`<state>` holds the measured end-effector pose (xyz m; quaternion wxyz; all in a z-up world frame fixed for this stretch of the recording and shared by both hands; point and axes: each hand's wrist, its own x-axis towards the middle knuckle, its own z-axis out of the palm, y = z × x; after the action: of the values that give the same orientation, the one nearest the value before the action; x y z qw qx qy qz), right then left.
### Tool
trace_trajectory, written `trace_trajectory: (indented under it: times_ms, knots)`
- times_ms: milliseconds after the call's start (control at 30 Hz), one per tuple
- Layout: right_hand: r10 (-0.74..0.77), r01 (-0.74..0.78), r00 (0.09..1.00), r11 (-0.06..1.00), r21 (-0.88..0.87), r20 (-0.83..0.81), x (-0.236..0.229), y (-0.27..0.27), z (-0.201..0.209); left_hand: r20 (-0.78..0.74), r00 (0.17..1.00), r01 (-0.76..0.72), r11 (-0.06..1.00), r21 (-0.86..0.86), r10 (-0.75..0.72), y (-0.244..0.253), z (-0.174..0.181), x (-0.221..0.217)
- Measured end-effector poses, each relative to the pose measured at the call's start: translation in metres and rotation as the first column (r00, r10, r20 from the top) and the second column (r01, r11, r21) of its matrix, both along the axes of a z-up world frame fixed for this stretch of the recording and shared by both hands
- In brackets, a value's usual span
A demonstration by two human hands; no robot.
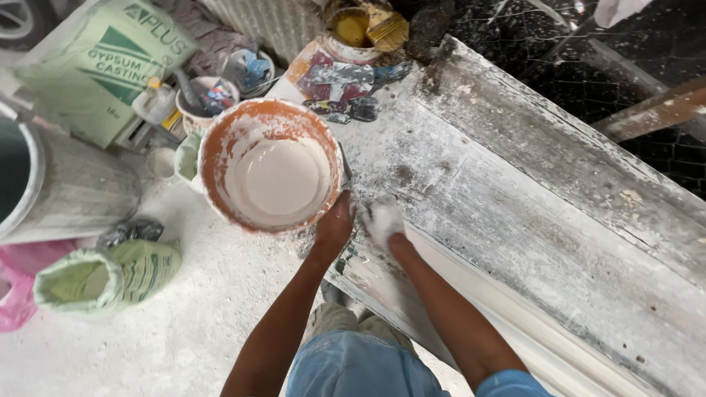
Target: The person applies a white slurry to a long ribbed mold using a cloth and a bucket. They repeatedly dip the cloth into the bucket and wipe the slurry along the mold's grooves, occasionally scraping excess material back into the bucket.
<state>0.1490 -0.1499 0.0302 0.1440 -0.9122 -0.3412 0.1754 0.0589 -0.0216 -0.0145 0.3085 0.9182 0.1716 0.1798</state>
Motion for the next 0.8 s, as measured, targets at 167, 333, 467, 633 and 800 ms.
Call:
trace_trajectory:
  times_ms: [167,333,467,633,800]
  knots:
    - [-0.397,0.635,0.750,0.656,0.408,-0.529,-0.001,-0.056,0.011,-0.035,0.982,0.190,0.975,0.116,-0.188,0.004,-0.012,0.007]
    - [0.022,0.925,0.295,0.245,0.291,-0.955,-0.012,-0.088,0.027,-0.232,0.904,0.426,0.809,0.405,-0.359,0.022,-0.018,0.008]
    - [-0.340,0.650,0.635,0.721,0.242,-0.693,-0.018,-0.095,0.021,-0.204,0.875,0.480,0.733,0.483,-0.438,0.022,-0.009,0.017]
    - [-0.293,0.329,0.944,0.880,0.342,-0.154,-0.036,-0.079,0.006,-0.486,0.770,0.609,0.703,0.368,-0.413,0.015,0.016,0.024]
    - [-0.413,0.413,0.910,0.897,0.155,-0.034,-0.042,-0.065,0.010,-0.392,0.768,0.640,0.580,0.504,-0.506,0.013,0.027,0.022]
